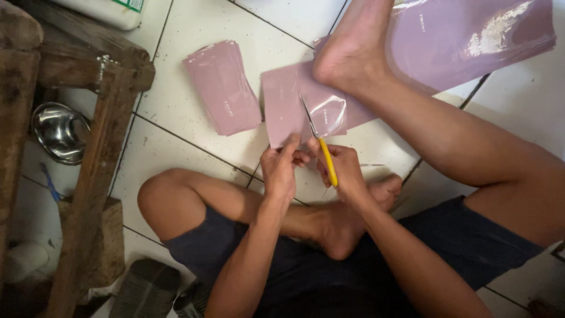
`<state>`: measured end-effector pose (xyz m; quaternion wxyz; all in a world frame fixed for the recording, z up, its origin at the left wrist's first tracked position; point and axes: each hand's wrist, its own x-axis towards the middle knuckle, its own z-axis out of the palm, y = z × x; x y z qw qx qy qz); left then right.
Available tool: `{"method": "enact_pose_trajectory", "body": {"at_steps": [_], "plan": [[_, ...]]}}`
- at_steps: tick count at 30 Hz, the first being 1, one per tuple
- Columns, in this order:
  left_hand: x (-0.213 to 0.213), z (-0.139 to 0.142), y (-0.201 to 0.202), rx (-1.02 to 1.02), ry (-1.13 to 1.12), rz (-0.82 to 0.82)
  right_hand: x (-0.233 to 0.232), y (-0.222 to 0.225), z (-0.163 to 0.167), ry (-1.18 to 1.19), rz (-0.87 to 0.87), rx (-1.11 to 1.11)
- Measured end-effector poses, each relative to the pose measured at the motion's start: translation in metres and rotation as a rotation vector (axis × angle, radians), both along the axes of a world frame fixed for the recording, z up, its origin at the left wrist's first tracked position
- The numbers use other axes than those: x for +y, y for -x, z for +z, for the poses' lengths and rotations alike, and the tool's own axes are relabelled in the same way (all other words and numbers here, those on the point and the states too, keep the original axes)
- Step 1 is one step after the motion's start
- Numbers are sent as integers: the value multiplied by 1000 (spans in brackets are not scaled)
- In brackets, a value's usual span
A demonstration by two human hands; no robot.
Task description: The person sits on the floor cutting pink plastic sheets into smaller rectangular pieces with scissors, one sheet at a time, and sets the cut pieces into a growing pile beside them.
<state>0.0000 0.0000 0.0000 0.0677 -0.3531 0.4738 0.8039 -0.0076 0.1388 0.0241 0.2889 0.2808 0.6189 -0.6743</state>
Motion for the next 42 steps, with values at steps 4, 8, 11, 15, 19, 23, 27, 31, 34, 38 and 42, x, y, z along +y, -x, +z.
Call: {"method": "enact_pose_trajectory", "body": {"at_steps": [4,8,11,15,19,23,27,31,34,38,42], "plan": [[3,-6,-2,27,-10,4,-4,5,6,-59,1,-29],[8,-7,-2,31,34,-6,-4,13,5,-65,-19,-26],[12,0,-1,41,18,-6,-6,29,-1,109,-95,44],[11,13,4,106,61,-41,-7,52,-7,42,-64,91],[-24,46,-3,121,254,-159,-19,43,13,-12,25,177],[-60,41,12,235,252,1,-10,26,13,-34,78,195],[-100,22,53,109,-11,182,10,6,-1,-94,81,130],[-84,-2,48,111,-308,260,32,-28,-20,-116,52,88],[-41,-20,41,-109,-307,70,49,-53,-22,-170,-15,173],[2,-45,77,33,41,-91,57,-58,-20,-260,-16,336],[7,-51,109,197,551,-271,53,-40,-24,-190,-77,340]]}}
